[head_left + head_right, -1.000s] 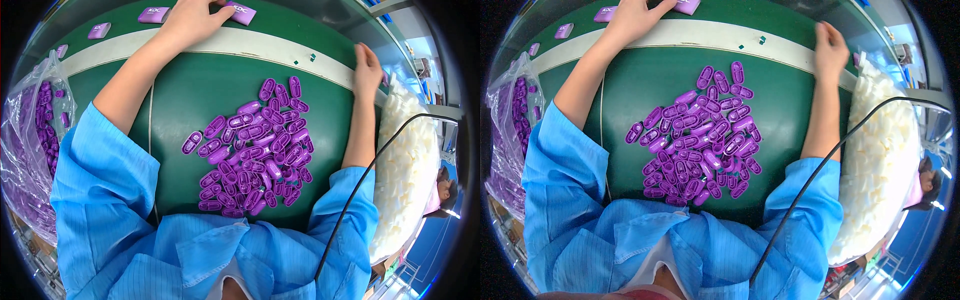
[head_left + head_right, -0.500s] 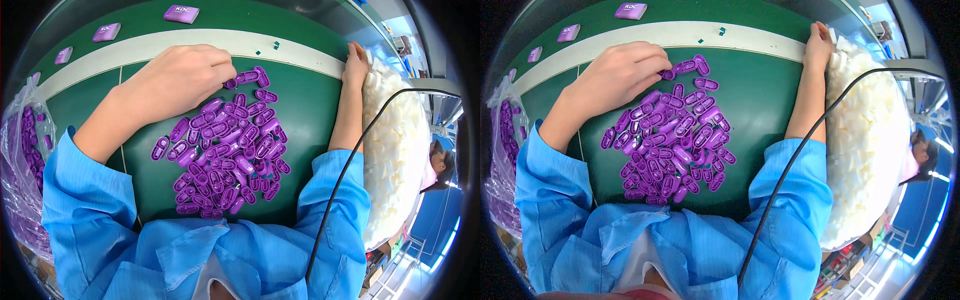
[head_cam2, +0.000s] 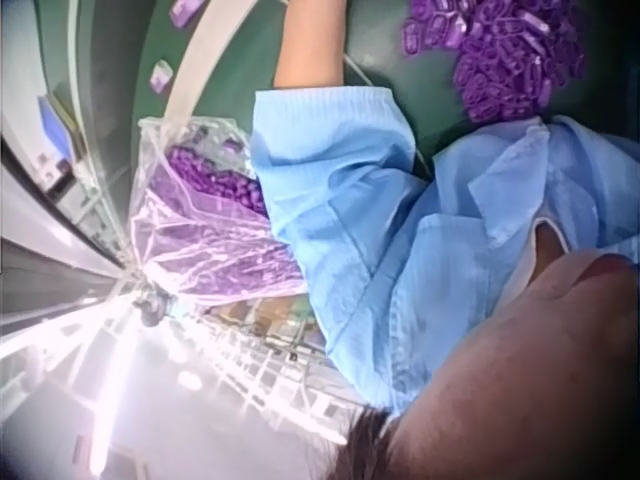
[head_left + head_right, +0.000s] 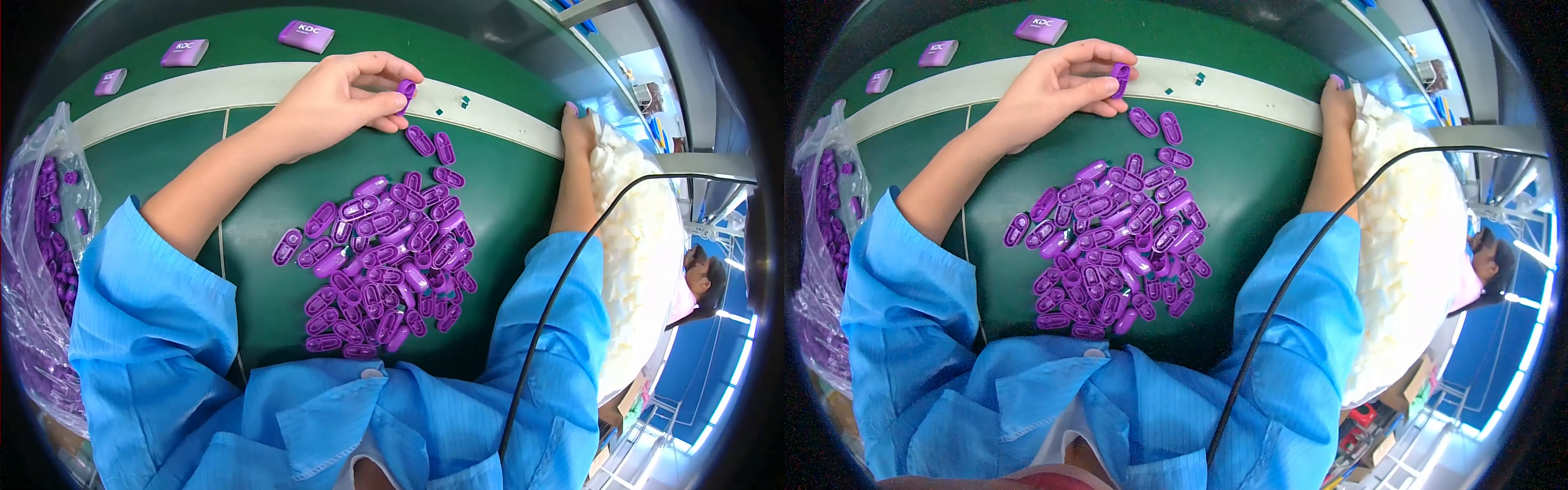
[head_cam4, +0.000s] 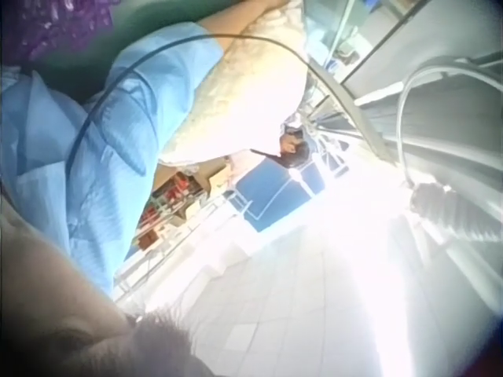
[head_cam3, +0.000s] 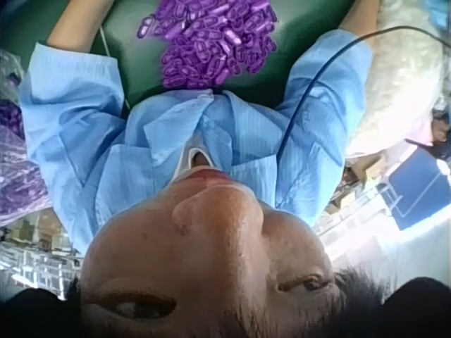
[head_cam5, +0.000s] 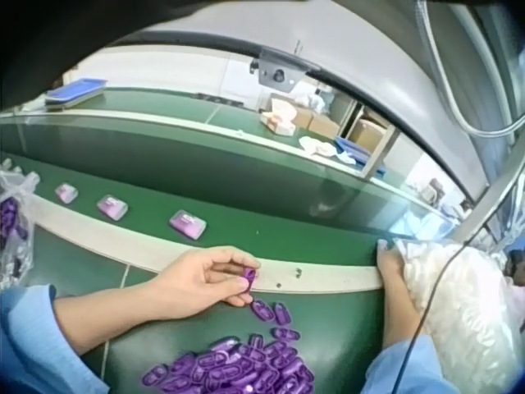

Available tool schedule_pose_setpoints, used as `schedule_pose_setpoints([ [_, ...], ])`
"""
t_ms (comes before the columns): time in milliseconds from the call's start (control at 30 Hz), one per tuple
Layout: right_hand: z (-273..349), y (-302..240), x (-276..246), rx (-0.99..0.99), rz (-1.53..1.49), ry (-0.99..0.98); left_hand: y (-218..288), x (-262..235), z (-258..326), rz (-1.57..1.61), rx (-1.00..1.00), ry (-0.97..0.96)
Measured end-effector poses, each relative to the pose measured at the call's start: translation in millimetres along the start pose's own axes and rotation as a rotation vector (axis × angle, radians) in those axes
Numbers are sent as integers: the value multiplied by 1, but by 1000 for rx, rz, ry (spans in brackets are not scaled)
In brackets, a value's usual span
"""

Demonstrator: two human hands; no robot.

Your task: The person assembles small purple plastic clips into plastic housings by hand at a factory workstation.

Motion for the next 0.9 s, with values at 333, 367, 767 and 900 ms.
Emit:
schedule_pose_setpoints([
  [333,95,-141,-32,-470,-422,-532,-4,-6,-6,-30,-33,17],
  [367,124,-152,-27,-323,-749,-829,-3,-10,-5,-15,-25,51],
  [767,238,-177,-23,-42,-1331,-1207,10,-8,-2,-44,129,130],
  [900,239,-175,-24,-19,-1356,-1200,11,-7,0,-202,141,117],
])
Point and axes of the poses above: each hand's wrist, its own z-axis away from the middle knuckle, its own x-axis out of the palm, y = z × x, the point moved 9 cm from there along -z, towards the middle knuckle, and after that the axes turned 7 degrees about x, right-handed, at the moved point
